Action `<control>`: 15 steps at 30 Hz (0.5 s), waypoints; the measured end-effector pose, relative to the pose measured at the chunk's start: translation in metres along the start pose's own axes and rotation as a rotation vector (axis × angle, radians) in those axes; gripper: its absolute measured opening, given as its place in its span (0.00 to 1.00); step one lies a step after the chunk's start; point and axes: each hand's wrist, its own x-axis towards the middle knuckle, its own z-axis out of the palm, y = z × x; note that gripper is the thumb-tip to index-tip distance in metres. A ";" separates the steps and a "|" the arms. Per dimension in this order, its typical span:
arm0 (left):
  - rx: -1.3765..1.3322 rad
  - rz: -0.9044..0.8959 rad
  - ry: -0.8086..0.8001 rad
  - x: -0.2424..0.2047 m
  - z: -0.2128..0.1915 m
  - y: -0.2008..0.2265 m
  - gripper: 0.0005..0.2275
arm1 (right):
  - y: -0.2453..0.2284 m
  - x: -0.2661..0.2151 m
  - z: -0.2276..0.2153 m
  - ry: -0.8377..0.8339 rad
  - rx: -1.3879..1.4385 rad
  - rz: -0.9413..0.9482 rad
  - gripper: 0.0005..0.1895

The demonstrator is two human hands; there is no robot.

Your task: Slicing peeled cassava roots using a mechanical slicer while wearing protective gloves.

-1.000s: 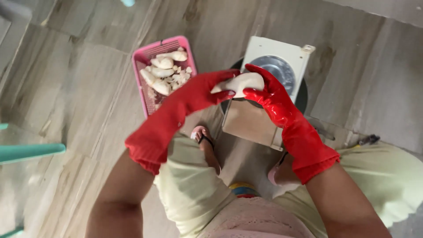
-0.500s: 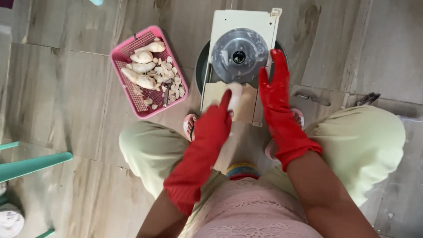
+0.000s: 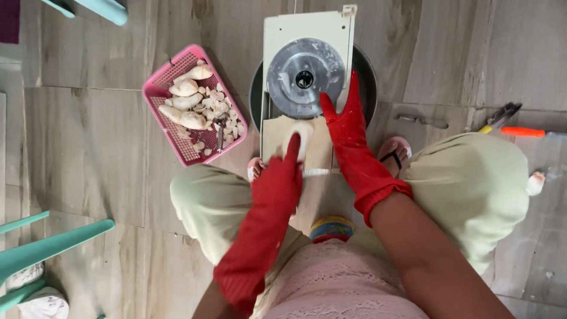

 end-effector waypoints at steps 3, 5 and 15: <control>-0.004 -0.045 -0.009 0.005 0.006 0.000 0.28 | 0.002 0.003 0.002 0.010 0.025 0.001 0.43; -0.139 0.024 0.113 0.022 -0.020 0.019 0.24 | 0.007 0.005 0.001 0.022 0.022 -0.066 0.41; -0.046 -0.002 -0.017 -0.004 -0.014 0.011 0.28 | 0.010 0.004 0.004 0.009 0.033 -0.023 0.44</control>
